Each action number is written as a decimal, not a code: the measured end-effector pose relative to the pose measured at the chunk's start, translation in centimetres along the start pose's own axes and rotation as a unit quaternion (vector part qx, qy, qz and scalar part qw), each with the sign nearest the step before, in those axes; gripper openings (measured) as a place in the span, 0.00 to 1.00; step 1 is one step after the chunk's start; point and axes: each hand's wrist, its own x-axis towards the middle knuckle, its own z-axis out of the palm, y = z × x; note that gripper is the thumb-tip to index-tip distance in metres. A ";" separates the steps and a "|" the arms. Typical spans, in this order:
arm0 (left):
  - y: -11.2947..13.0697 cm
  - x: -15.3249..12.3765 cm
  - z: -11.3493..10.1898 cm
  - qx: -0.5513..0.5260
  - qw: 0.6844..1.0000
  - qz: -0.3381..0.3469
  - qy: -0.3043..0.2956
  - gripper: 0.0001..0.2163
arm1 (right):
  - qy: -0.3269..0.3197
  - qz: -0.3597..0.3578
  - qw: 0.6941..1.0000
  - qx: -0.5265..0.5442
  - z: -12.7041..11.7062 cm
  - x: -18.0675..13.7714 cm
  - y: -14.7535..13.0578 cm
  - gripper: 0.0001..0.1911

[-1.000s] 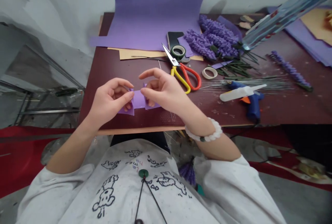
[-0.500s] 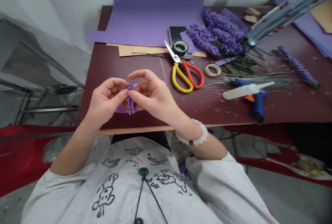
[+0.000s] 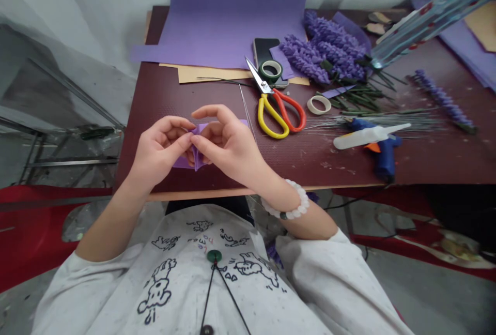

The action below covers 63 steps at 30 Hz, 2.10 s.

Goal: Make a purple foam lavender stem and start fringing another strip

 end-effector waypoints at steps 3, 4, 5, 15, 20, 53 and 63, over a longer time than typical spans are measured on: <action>0.0 0.0 -0.1 -0.007 1.000 0.001 0.003 0.10 | 0.002 -0.002 1.000 -0.005 -0.1 -0.1 0.1 0.14; 0.0 0.0 -0.1 -0.009 1.000 0.001 0.005 0.10 | 0.000 -0.001 1.000 -0.006 -0.2 -0.1 0.1 0.14; 0.0 0.0 -0.2 -0.010 1.000 0.000 0.007 0.09 | -0.002 0.001 1.000 -0.008 -0.2 -0.1 0.1 0.14; -0.1 -0.1 -1.1 -0.067 0.997 -0.036 0.034 0.08 | 0.002 0.012 0.999 -0.033 -0.6 -0.1 0.3 0.14; 0.3 0.0 -2.7 -0.080 0.996 -0.023 0.045 0.05 | 0.017 -0.004 0.997 -0.077 -1.6 -0.3 0.3 0.14; -3.3 0.3 -17.3 0.252 0.948 -0.178 -0.076 0.20 | -0.106 -0.033 0.776 -0.621 -7.2 -0.7 -1.6 0.15; -3.5 -1.2 -17.7 0.261 0.959 -0.073 -0.089 0.05 | -0.211 -0.019 0.712 -0.670 -3.5 3.0 0.5 0.12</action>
